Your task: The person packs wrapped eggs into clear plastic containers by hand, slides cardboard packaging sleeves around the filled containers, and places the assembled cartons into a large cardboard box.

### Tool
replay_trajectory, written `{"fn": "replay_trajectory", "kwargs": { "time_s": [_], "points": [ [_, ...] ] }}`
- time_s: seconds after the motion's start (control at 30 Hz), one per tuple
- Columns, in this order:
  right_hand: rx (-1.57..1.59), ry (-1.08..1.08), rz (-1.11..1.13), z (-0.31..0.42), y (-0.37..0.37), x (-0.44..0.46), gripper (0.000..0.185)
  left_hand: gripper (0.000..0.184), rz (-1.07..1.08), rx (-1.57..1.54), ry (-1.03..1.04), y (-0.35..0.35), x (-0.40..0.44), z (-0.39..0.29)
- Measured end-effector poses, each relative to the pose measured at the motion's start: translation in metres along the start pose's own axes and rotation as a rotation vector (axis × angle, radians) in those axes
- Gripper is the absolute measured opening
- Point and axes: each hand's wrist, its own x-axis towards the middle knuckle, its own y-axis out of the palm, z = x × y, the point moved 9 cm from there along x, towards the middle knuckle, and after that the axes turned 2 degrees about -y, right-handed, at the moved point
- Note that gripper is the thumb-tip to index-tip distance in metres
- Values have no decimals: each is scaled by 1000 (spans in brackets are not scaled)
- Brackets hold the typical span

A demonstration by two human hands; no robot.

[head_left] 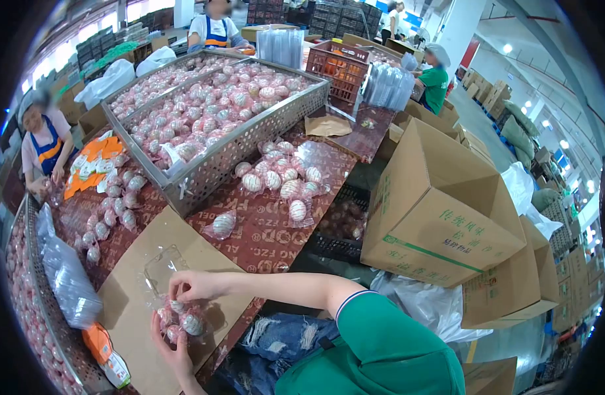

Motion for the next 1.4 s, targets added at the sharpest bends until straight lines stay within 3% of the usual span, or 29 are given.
{"fn": "replay_trajectory", "kwargs": {
  "time_s": [0.03, 0.07, 0.1, 0.17, 0.2, 0.27, 0.33, 0.37, 0.4, 0.43, 0.47, 0.57, 0.63, 0.7, 0.83, 0.87, 1.0, 1.03, 1.23, 1.27, 1.33, 1.4],
  "points": [
    [-133, -162, -73, 9, -4, 3, 23, 69, 10, -16, 8, 0, 0, 1],
    [-196, -133, -65, 13, -2, 6, 41, 68, 18, -31, 16, 0, 0, 0],
    [-193, -133, -67, 19, -3, 3, 41, 68, 21, -28, 15, 0, 0, -2],
    [-176, 293, -236, -3, -24, -13, 70, 68, 29, -39, 10, 2, -1, -5],
    [-176, 295, -236, -12, -26, -10, 70, 68, 29, -40, 8, 3, 0, -2],
    [23, 288, -161, -37, -16, 0, 95, 68, 33, -15, 20, 1, 0, 8],
    [314, 407, 25, -34, 0, -2, 101, 67, 39, 53, 8, 1, -2, 4],
    [428, 243, 12, -18, 2, 2, 98, 70, 28, -46, -80, 3, -2, 2],
    [441, 240, 32, -24, 7, 9, 98, 69, 29, -22, -69, 1, -3, -1],
    [174, 31, 129, -13, 8, 16, 95, 69, 34, -6, -53, 1, -3, -1],
    [-90, -177, 213, -3, 15, 16, 93, 68, 44, -190, -210, 5, -7, 15],
    [-625, -355, 320, 49, 35, -22, 84, 69, -60, -281, -178, 8, -11, 23],
    [-734, -335, 318, 41, 45, -33, 88, 74, -55, -210, -180, 10, -7, 20],
    [-856, -423, 52, 43, 43, -38, 89, 79, -44, -130, -187, 13, -8, 20],
    [-780, -667, -77, 32, 35, -50, 81, 93, -195, -279, -126, 6, -12, -5],
    [-774, -670, -79, 30, 36, -50, 81, 98, -244, -271, -74, 1, -13, -16],
    [-835, -728, -127, 28, 43, -56, 75, 79, 36, 134, 109, 0, -13, -13],
    [-832, -739, -163, 29, 42, -56, 74, 70, -30, 6, 43, -1, -14, -6],
    [-773, -586, -154, 32, 38, -57, 62, 68, -39, 33, 4, -7, -16, 20],
    [-772, -587, -154, 32, 39, -57, 62, 68, -40, 33, 5, -11, -11, 7],
    [-850, -577, -143, 31, 43, -57, 71, 63, 211, 465, 143, -1, 3, -46],
    [-841, -586, -131, 32, 44, -55, 70, 48, 228, 505, 179, -3, 20, -67]
  ]
}}
